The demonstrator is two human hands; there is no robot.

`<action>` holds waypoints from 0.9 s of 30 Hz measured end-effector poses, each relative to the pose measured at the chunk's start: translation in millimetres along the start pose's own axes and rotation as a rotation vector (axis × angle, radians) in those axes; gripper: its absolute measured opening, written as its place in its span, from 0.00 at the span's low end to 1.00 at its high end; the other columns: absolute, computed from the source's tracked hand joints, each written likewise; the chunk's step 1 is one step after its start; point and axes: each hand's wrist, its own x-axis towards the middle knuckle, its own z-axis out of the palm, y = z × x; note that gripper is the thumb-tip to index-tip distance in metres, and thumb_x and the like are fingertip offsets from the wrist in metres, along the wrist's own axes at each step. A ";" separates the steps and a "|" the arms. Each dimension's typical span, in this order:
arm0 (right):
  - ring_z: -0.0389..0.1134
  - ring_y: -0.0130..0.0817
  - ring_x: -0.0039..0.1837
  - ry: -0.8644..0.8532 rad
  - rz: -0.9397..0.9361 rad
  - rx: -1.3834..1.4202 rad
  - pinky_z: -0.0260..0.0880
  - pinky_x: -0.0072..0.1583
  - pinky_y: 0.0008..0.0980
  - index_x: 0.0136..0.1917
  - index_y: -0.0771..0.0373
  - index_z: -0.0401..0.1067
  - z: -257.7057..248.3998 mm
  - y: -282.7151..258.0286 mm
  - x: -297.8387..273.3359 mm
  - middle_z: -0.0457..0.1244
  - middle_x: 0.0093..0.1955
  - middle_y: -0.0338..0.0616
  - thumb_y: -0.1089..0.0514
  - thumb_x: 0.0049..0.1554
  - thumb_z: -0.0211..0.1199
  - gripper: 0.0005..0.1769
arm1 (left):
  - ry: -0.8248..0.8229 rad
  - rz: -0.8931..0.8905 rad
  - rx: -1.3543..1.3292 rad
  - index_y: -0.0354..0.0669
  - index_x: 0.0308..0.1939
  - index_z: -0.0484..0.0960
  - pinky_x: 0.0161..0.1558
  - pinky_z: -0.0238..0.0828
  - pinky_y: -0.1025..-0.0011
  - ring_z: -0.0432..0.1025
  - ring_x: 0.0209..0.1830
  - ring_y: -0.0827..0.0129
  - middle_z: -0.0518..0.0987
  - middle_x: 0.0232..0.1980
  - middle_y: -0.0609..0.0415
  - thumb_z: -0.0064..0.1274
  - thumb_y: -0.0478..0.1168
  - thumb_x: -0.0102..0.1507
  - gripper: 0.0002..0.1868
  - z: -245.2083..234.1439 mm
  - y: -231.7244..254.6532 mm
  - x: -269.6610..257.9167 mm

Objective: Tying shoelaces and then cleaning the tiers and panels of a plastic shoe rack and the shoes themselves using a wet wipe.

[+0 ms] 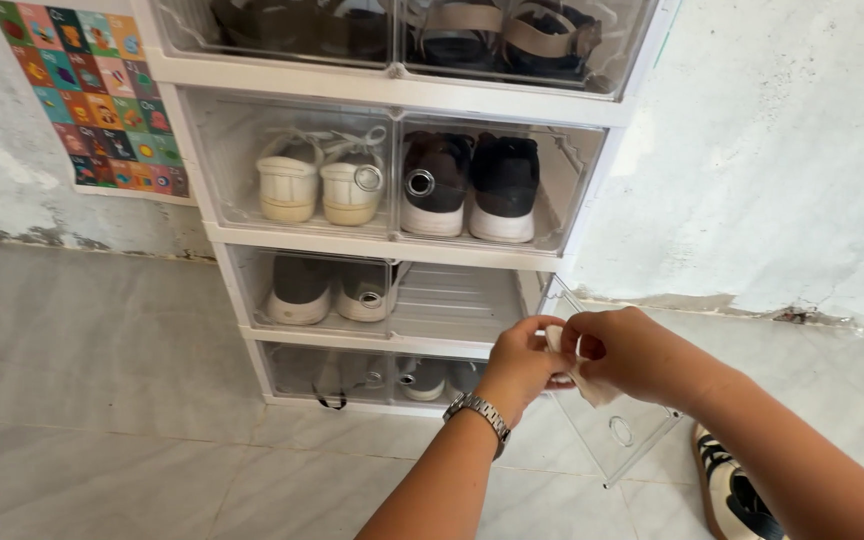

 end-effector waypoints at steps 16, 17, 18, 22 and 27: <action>0.73 0.37 0.54 0.126 0.004 0.808 0.76 0.53 0.38 0.70 0.56 0.63 65.7 91.8 90.6 0.69 0.60 0.47 0.60 0.55 0.60 0.29 | 0.619 0.455 0.082 0.42 0.44 0.87 0.50 0.78 0.71 0.79 0.48 0.67 0.79 0.51 0.58 0.60 0.32 0.57 0.12 7.7 -43.2 70.9; 0.72 0.36 0.54 0.094 0.023 0.852 0.75 0.53 0.37 0.69 0.58 0.66 65.6 88.9 89.0 0.69 0.59 0.47 0.60 0.55 0.59 0.28 | 0.606 0.454 0.210 0.43 0.43 0.88 0.50 0.78 0.71 0.79 0.48 0.67 0.80 0.51 0.58 0.59 0.32 0.57 0.11 1.8 -57.8 71.8; 0.70 0.35 0.54 0.063 0.041 0.899 0.75 0.53 0.36 0.68 0.60 0.69 65.3 85.5 87.6 0.68 0.58 0.47 0.61 0.54 0.58 0.27 | 0.588 0.454 0.340 0.45 0.41 0.89 0.51 0.78 0.71 0.79 0.48 0.66 0.81 0.51 0.58 0.59 0.31 0.56 0.11 -4.4 -71.8 72.5; 0.69 0.33 0.54 0.065 0.069 0.867 0.74 0.53 0.36 0.67 0.58 0.68 59.2 74.8 81.3 0.69 0.57 0.44 0.59 0.53 0.59 0.27 | 0.580 0.322 0.478 0.45 0.40 0.90 0.50 0.79 0.71 0.80 0.48 0.66 0.83 0.50 0.56 0.60 0.32 0.55 0.10 -13.9 -117.1 70.6; 0.69 0.34 0.53 0.039 0.059 0.905 0.74 0.52 0.36 0.66 0.56 0.68 57.8 77.6 79.5 0.68 0.55 0.41 0.58 0.54 0.58 0.25 | 0.524 0.152 0.026 0.41 0.48 0.87 0.40 0.75 0.70 0.79 0.38 0.64 0.86 0.42 0.44 0.60 0.33 0.56 0.16 5.9 -59.0 58.3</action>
